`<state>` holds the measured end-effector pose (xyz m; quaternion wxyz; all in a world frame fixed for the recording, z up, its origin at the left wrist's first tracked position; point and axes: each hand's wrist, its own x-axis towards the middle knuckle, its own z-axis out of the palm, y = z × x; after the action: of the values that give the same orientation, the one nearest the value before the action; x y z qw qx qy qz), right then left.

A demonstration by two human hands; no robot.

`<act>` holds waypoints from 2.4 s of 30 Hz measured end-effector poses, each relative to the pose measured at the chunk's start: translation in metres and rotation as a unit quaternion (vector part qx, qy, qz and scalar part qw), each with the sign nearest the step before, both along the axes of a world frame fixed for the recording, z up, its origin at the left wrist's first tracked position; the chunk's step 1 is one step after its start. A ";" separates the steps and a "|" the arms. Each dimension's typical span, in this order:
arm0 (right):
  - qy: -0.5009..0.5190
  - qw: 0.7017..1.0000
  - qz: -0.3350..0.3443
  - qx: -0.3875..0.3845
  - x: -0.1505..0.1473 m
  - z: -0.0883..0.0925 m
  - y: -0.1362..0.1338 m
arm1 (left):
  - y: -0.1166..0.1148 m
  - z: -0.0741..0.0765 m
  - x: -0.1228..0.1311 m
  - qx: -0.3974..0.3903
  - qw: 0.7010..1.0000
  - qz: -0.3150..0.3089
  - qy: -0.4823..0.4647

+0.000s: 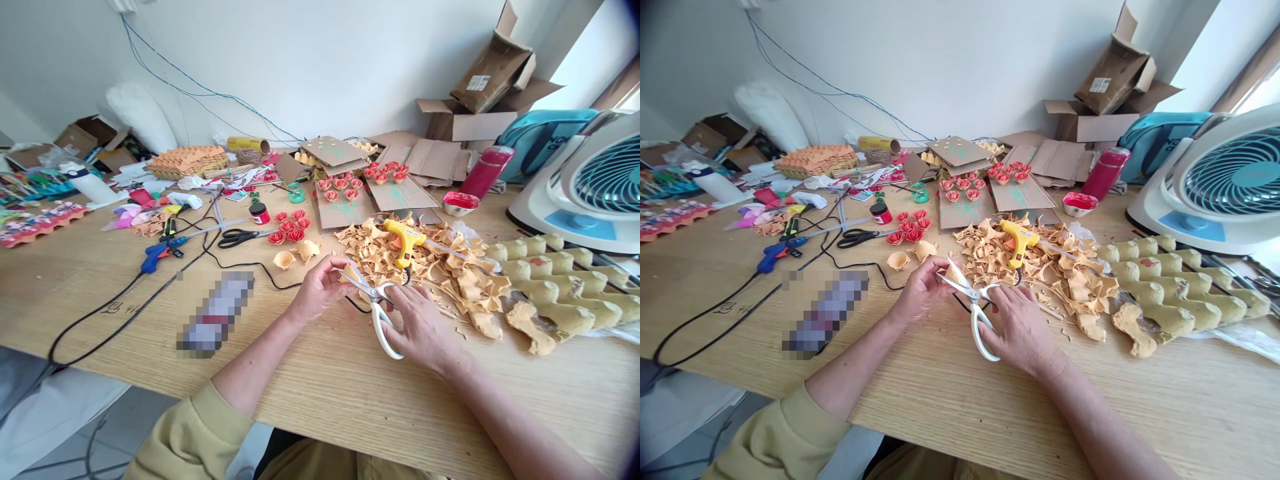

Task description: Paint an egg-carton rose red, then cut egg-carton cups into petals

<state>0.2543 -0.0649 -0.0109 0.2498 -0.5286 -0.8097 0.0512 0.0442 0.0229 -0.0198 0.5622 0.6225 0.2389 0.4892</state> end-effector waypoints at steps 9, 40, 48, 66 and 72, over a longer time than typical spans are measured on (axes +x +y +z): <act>0.022 0.999 0.029 -0.003 0.001 0.000 -0.001 | 0.002 -0.004 -0.002 -0.018 0.999 -0.028 -0.011; 0.081 0.997 -0.006 -0.006 0.002 -0.005 0.002 | -0.005 0.004 -0.005 -0.116 0.989 -0.070 -0.051; 0.036 0.999 0.002 -0.025 0.000 -0.003 0.000 | -0.006 0.003 -0.001 -0.115 0.993 -0.020 -0.033; 0.038 0.999 0.020 -0.006 -0.002 0.002 -0.002 | -0.003 -0.002 -0.001 -0.050 0.998 -0.027 -0.027; 0.034 0.999 0.033 0.003 -0.002 0.002 -0.003 | -0.003 -0.002 -0.001 -0.066 0.997 -0.031 -0.040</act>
<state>0.2525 -0.0678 -0.0092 0.2774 -0.4990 -0.8176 0.0749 0.0433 0.0195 -0.0218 0.6259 0.5711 0.2290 0.4792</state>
